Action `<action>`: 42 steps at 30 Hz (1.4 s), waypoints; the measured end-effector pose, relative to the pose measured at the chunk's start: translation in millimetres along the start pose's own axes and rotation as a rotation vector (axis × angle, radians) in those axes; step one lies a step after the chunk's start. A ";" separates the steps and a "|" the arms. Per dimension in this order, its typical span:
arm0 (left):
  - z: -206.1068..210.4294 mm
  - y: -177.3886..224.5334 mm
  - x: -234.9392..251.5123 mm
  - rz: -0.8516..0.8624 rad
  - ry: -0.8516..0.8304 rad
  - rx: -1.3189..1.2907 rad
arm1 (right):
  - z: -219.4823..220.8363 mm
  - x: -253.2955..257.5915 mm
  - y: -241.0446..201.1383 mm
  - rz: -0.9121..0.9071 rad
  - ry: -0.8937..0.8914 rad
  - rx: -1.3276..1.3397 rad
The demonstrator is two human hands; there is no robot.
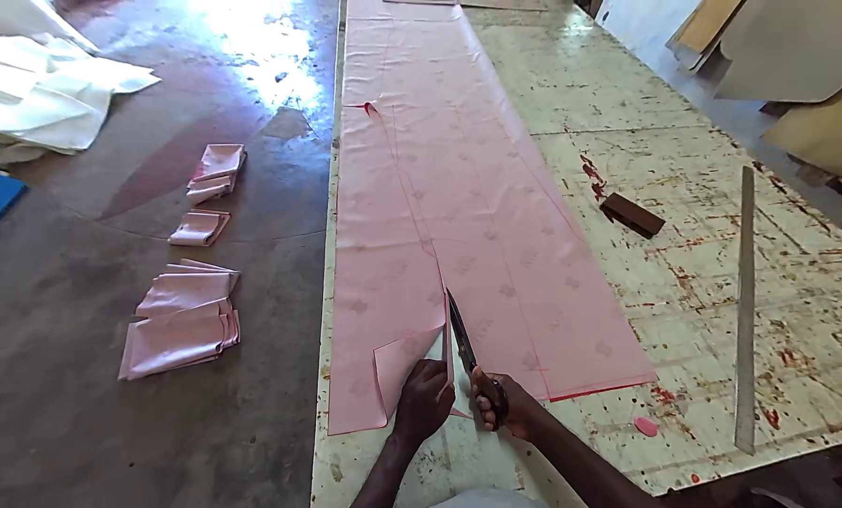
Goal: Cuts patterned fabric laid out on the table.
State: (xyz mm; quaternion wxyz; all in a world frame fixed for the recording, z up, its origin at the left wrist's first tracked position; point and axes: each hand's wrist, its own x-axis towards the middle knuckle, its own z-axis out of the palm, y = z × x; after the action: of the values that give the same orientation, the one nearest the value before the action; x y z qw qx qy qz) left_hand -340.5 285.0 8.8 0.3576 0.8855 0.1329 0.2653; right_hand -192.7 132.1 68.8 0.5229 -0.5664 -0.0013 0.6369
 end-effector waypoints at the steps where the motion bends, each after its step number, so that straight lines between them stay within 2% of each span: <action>1: 0.0 -0.1 0.6 0.006 0.003 0.002 | 0.8 1.0 -6.9 0.006 -0.004 -0.012; 5: 0.7 1.8 -0.8 0.024 0.008 0.006 | 0.4 14.4 -31.8 0.030 -0.022 -0.031; 10: 1.0 1.3 -2.1 0.016 0.003 0.008 | 5.2 23.9 -23.8 -0.006 0.075 -0.017; 19: 0.3 1.6 -4.3 0.027 0.004 -0.001 | 9.3 30.6 -54.1 0.017 0.053 -0.095; 25: -1.2 2.0 -3.3 0.024 -0.005 0.008 | 15.9 40.5 -50.9 -0.026 0.151 -0.118; 42: 0.7 0.8 -4.2 0.025 -0.015 0.001 | 16.9 52.3 -62.7 -0.058 0.183 -0.210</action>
State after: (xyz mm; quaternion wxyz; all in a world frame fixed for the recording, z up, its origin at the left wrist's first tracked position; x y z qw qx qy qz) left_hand -343.6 282.3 7.4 0.3549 0.8891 0.1194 0.2633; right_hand -153.4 205.4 74.4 0.4771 -0.6734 -0.0367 0.5635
